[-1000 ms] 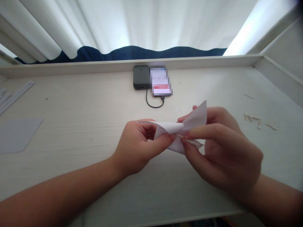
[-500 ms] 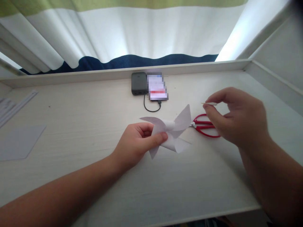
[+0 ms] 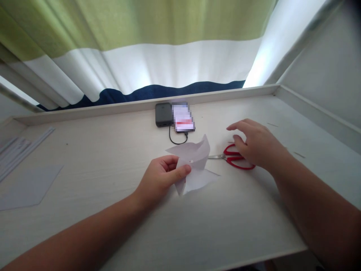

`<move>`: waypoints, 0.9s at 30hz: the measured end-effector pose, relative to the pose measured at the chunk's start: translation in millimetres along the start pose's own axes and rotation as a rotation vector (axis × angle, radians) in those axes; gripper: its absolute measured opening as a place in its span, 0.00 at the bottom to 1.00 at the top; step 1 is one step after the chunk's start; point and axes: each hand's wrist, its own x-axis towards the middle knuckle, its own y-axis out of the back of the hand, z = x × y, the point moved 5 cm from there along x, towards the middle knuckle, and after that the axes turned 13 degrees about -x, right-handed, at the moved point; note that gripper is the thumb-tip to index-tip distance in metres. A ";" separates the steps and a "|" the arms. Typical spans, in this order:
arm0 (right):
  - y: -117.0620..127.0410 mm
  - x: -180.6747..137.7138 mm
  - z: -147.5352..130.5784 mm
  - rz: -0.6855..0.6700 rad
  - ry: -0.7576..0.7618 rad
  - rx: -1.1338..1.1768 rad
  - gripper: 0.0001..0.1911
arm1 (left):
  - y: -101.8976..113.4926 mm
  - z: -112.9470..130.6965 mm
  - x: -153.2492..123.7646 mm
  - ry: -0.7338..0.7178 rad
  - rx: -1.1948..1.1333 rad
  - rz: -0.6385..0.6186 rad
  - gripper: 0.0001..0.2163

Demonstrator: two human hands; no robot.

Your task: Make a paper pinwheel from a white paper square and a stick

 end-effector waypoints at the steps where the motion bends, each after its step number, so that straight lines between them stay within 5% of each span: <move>1: 4.9 -3.3 -8.5 0.016 0.021 0.093 0.13 | -0.3 -0.2 -0.2 -0.003 0.001 0.000 0.15; 7: 25.0 -24.7 -50.4 -0.083 0.131 0.724 0.21 | -7.1 1.7 -1.7 0.039 0.033 -0.057 0.18; 13: 23.3 -28.5 -62.7 -0.261 0.208 0.824 0.05 | -17.8 2.8 -6.2 0.004 0.096 -0.194 0.20; 19: 9.1 -28.5 -62.8 -0.273 0.209 0.984 0.06 | -19.8 3.1 -8.0 0.029 0.232 -0.333 0.15; 27: 11.7 -29.7 -64.9 -0.294 0.159 0.889 0.07 | -12.3 13.2 -5.1 -0.036 0.209 -0.322 0.19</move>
